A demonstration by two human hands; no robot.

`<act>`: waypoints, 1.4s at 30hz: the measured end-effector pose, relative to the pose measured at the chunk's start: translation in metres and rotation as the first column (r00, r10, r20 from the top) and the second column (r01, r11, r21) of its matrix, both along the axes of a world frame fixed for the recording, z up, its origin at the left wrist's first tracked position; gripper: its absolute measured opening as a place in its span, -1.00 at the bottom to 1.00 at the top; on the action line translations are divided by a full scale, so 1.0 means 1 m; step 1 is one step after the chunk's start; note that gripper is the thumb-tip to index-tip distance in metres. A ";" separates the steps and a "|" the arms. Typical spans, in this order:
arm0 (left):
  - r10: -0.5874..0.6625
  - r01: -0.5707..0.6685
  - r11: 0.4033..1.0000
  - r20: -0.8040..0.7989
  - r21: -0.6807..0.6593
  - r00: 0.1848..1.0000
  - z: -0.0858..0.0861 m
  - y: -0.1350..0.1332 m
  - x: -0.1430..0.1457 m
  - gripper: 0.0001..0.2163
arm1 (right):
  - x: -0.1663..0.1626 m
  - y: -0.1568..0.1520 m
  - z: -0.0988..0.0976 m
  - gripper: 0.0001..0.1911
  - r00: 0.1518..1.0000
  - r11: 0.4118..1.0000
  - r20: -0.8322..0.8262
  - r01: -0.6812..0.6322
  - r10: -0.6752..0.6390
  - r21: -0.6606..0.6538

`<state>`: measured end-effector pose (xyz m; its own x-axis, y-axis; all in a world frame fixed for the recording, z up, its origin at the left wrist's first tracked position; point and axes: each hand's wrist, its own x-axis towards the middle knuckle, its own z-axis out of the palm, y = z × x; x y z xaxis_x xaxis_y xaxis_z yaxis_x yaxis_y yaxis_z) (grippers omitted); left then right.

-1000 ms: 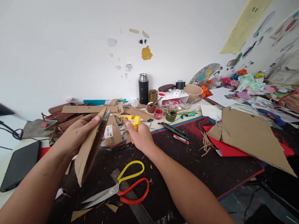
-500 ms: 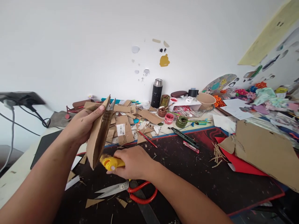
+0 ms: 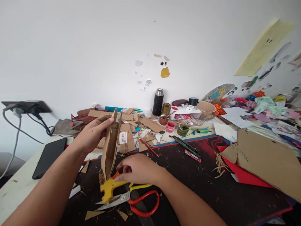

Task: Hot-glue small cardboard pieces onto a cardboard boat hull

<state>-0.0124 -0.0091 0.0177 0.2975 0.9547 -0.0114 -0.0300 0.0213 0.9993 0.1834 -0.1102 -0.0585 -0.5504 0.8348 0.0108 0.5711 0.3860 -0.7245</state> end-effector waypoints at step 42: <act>0.037 0.108 0.968 -0.553 0.228 0.832 -0.011 -0.033 0.047 -0.51 | 0.022 0.018 0.006 -0.79 0.640 0.759 -0.484 0.646 -0.597 -0.084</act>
<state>0.0342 -0.0418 0.0064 0.3446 0.9377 0.0437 0.5205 -0.2296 0.8224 0.2056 -0.0921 -0.0522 0.1914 0.9597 0.2057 0.3121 0.1392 -0.9398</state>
